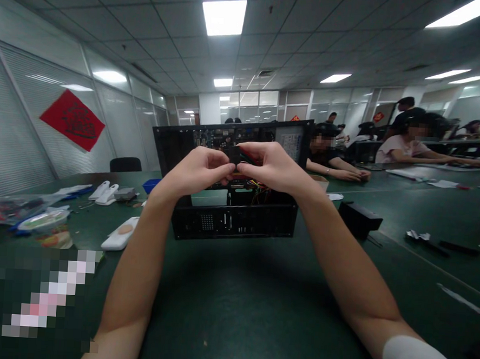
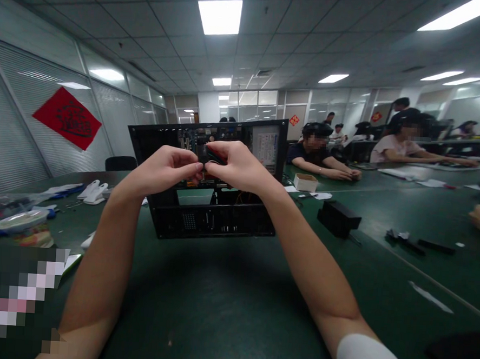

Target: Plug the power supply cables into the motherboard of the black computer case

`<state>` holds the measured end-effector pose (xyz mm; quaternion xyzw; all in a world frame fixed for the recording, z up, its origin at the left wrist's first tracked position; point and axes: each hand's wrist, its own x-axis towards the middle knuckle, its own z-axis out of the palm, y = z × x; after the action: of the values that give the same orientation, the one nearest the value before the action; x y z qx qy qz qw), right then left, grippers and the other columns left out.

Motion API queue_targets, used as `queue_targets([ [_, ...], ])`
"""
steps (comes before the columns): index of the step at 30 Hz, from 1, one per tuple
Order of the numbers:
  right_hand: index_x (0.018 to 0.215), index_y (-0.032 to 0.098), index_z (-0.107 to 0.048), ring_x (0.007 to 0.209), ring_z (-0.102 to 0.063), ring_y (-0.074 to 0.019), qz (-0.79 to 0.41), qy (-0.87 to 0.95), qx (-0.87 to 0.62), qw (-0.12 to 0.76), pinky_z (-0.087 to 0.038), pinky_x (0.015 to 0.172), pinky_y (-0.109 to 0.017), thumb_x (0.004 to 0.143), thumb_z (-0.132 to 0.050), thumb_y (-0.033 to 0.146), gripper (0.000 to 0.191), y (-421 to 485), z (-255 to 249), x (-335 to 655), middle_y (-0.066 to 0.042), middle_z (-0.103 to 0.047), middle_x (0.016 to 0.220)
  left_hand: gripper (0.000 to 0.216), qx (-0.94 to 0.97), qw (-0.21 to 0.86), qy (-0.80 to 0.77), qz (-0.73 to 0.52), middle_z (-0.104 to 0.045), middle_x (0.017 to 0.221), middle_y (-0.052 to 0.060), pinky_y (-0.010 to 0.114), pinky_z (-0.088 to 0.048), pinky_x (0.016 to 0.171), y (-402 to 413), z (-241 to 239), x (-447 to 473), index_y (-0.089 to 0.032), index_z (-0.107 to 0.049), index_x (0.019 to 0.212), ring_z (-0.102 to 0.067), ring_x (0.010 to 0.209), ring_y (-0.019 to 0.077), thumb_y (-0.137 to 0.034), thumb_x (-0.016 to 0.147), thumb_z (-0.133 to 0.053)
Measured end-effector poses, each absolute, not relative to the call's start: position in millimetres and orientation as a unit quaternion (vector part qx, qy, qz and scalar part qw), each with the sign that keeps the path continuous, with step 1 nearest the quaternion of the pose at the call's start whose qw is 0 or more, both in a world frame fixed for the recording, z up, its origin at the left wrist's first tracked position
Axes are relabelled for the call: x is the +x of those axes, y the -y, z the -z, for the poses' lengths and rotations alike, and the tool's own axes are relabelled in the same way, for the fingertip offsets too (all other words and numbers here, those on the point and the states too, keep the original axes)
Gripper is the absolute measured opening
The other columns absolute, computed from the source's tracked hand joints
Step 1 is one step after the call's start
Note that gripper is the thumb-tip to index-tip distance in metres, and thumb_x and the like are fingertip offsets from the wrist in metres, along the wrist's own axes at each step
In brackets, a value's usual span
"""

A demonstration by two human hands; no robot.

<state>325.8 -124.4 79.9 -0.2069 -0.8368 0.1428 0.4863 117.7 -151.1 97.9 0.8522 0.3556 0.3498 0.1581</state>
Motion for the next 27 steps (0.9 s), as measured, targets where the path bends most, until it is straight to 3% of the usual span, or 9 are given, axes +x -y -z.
queue_targets([
  [7,0.089,0.017,-0.073,0.083,-0.061,-0.0202,-0.17,0.849,-0.219,0.451,-0.05,0.073,-0.03,0.076,-0.073,0.021,0.013,117,-77,327,-0.001,-0.066,0.077,0.027,0.846,0.155,-0.373,-0.347,-0.076,0.081,0.009,0.027,-0.058,0.061,140,-94,116,-0.014,-0.072,0.083,-0.072,0.072,0.0186,-0.04,0.089,-0.067],
  [21,0.087,0.016,-0.069,0.073,-0.053,-0.0143,-0.149,0.855,-0.23,0.44,-0.043,0.067,-0.027,0.079,-0.065,0.019,0.009,108,-72,322,0.001,-0.061,0.076,0.031,0.849,0.168,-0.365,-0.344,-0.074,0.077,0.008,0.028,-0.057,0.062,132,-93,113,-0.014,-0.07,0.083,-0.071,0.071,0.0184,-0.044,0.09,-0.067],
  [27,0.086,0.016,-0.072,0.081,-0.059,-0.0169,-0.176,0.848,-0.214,0.451,-0.048,0.07,-0.028,0.077,-0.065,0.02,0.013,105,-72,321,-0.001,-0.067,0.08,0.028,0.856,0.129,-0.365,-0.343,-0.075,0.086,0.008,0.031,-0.058,0.066,131,-92,110,-0.016,-0.069,0.093,-0.071,0.078,0.0202,-0.043,0.089,-0.067],
])
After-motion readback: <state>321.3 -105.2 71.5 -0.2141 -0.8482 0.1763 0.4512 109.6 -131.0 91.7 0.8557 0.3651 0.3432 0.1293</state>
